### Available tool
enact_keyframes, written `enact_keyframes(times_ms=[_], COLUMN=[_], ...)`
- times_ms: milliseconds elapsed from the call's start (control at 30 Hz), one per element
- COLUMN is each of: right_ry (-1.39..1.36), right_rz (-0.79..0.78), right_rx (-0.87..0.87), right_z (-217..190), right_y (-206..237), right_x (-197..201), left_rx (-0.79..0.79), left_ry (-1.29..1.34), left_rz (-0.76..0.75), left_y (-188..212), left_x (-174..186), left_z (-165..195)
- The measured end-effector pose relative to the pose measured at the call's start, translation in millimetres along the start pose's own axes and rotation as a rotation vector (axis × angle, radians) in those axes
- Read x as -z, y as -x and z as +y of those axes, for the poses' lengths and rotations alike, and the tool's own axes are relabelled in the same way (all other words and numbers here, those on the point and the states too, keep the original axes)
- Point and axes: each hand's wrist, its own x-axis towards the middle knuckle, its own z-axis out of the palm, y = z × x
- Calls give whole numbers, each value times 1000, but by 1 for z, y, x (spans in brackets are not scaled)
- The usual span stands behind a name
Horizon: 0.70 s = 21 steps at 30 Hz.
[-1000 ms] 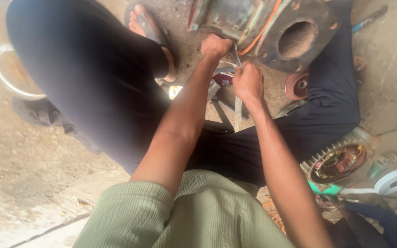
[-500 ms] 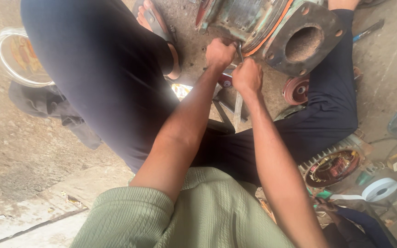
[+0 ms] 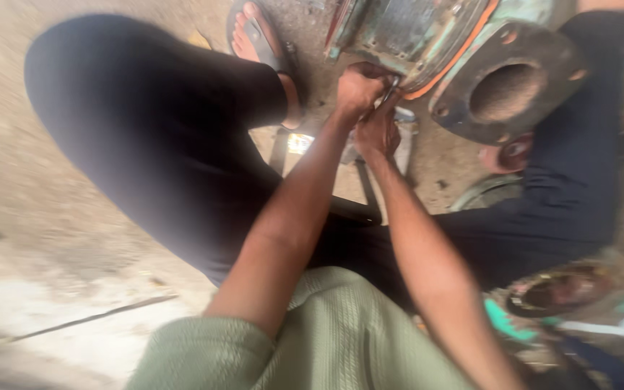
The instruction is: The person sits on the floor of a repair workshop and uses a spanner to loosen and remove bolts from a pump housing, working around the flange and separating parts of the pump and motor assembly.
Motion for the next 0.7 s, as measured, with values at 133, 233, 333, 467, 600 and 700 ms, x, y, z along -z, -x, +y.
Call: enact_keyframes(times_ms=[133,233,333,467,600,700], right_ry=[31,102,-93,-119,-19,-20], right_rz=[39,39,176,-35,-271,-367], right_rx=[-18,-84,143,168,-33,-125], right_z=[-6,9,19,25,11,3], right_y=[-24,-47,-53,-42,-39,-24], right_x=[-35,-62,-74,-63,-14,14], left_rx=[-128,-70,-30,-160,-133,-86], left_ry=[3,58,1,-102,-61,-83], left_rz=[-59,-115,-103,-79,25,25], left_y=[0,-1,-2,1,7,16], left_x=[6,6,7,7,2,0], left_z=[-10,-17,-19,-6,5,8])
